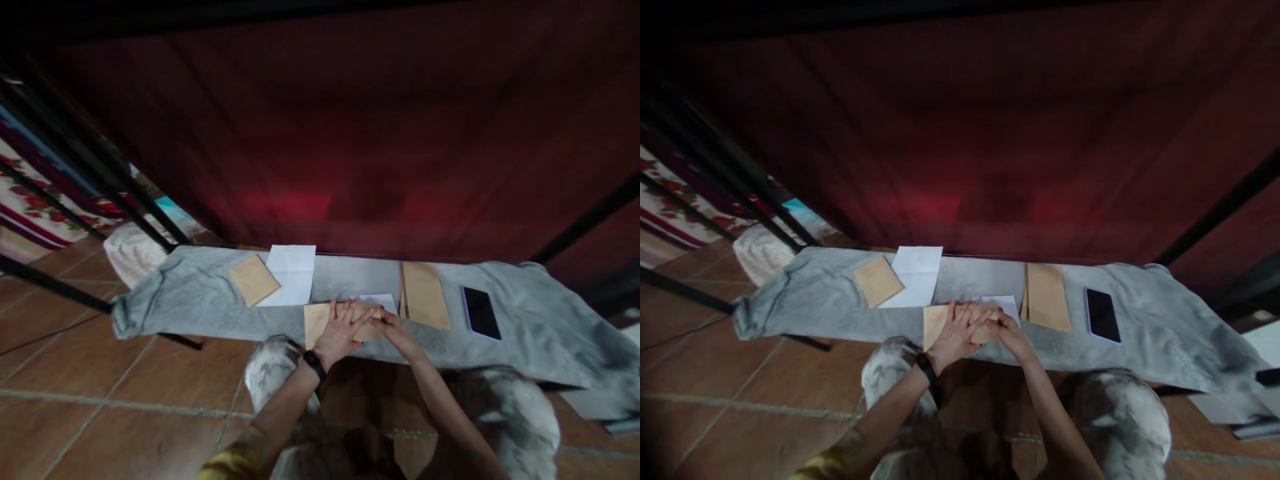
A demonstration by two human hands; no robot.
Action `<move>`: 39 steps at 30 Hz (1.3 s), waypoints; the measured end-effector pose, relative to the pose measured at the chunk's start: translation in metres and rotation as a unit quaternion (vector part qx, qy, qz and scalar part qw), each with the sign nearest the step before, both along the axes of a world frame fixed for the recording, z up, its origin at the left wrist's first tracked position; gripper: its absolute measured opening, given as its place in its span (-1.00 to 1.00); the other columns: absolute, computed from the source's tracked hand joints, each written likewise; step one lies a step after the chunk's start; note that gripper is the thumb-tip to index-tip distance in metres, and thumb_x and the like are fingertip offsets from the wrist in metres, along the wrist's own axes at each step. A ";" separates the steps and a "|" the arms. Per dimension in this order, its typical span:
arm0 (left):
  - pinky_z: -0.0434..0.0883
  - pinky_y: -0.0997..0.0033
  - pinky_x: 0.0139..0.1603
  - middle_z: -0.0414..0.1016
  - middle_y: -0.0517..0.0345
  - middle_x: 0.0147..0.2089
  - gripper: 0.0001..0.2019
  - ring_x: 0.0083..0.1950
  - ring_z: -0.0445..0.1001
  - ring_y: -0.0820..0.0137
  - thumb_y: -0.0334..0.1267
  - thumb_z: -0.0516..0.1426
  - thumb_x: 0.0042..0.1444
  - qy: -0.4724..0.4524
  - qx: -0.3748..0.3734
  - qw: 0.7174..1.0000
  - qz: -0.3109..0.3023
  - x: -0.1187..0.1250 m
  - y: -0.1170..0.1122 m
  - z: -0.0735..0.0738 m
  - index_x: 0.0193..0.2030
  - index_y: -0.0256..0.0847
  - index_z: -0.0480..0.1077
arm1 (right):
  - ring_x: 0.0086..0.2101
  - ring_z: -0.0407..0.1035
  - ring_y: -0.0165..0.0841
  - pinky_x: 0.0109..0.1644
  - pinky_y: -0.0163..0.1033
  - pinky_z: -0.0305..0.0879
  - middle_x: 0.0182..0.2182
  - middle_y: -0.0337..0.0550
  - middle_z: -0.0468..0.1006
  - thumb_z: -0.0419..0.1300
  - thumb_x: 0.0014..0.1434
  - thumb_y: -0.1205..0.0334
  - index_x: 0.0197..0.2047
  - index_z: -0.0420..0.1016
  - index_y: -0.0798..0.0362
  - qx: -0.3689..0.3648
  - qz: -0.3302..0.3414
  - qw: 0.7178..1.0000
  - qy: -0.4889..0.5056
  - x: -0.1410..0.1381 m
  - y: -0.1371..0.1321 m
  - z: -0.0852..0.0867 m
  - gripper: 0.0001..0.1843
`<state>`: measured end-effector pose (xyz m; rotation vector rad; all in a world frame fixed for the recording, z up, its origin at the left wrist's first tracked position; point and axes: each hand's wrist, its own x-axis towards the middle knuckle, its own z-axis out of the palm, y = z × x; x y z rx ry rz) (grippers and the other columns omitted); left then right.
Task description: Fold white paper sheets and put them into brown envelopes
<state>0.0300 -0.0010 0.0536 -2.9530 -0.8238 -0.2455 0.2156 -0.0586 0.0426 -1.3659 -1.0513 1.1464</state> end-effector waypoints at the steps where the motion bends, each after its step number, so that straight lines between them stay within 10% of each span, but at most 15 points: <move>1: -0.25 -0.36 0.42 -0.04 -0.18 0.52 0.09 0.51 -0.08 -0.05 0.14 0.30 0.02 0.001 0.002 1.000 -0.002 -0.001 0.001 0.000 0.52 0.06 -0.29 | -0.14 0.49 -0.15 0.04 -0.06 0.39 -0.17 -0.11 0.66 0.32 0.00 -0.23 -0.16 0.59 0.00 -0.001 0.001 1.000 0.002 0.001 -0.001 0.000 -0.50; 22: -0.25 -0.30 0.41 -0.09 -0.16 0.54 0.16 0.50 -0.07 -0.09 0.25 0.32 -0.10 0.019 -0.088 0.996 0.001 -0.027 0.013 -0.009 0.52 0.08 -0.24 | -0.22 0.53 -0.11 -0.16 -0.11 0.44 -0.32 -0.17 0.67 0.24 -0.03 -0.22 -0.33 0.60 -0.15 -0.083 -0.025 0.993 -0.079 0.018 -0.026 0.002 -0.64; 33: -0.16 -0.19 0.44 0.23 -0.12 0.37 0.14 0.39 0.15 0.01 0.16 0.34 -0.10 -0.012 -0.101 0.995 -0.026 -0.033 0.037 -0.005 0.52 0.01 -0.20 | -0.20 0.52 -0.08 -0.15 -0.07 0.45 -0.24 -0.11 0.66 0.21 0.02 -0.24 -0.24 0.57 -0.08 -0.061 -0.098 0.993 -0.020 0.014 -0.020 -0.019 -0.56; 39: -0.06 -0.18 0.44 0.26 -0.07 0.36 0.06 0.37 0.21 0.04 0.11 0.29 0.00 -0.050 -0.065 0.997 -0.007 -0.044 0.060 -0.006 0.52 0.01 -0.22 | -0.31 0.51 -0.23 -0.20 -0.15 0.45 -0.29 -0.13 0.62 0.04 0.20 -0.12 -0.10 0.52 -0.06 -0.024 -0.176 0.963 -0.201 0.018 0.011 -0.027 -0.59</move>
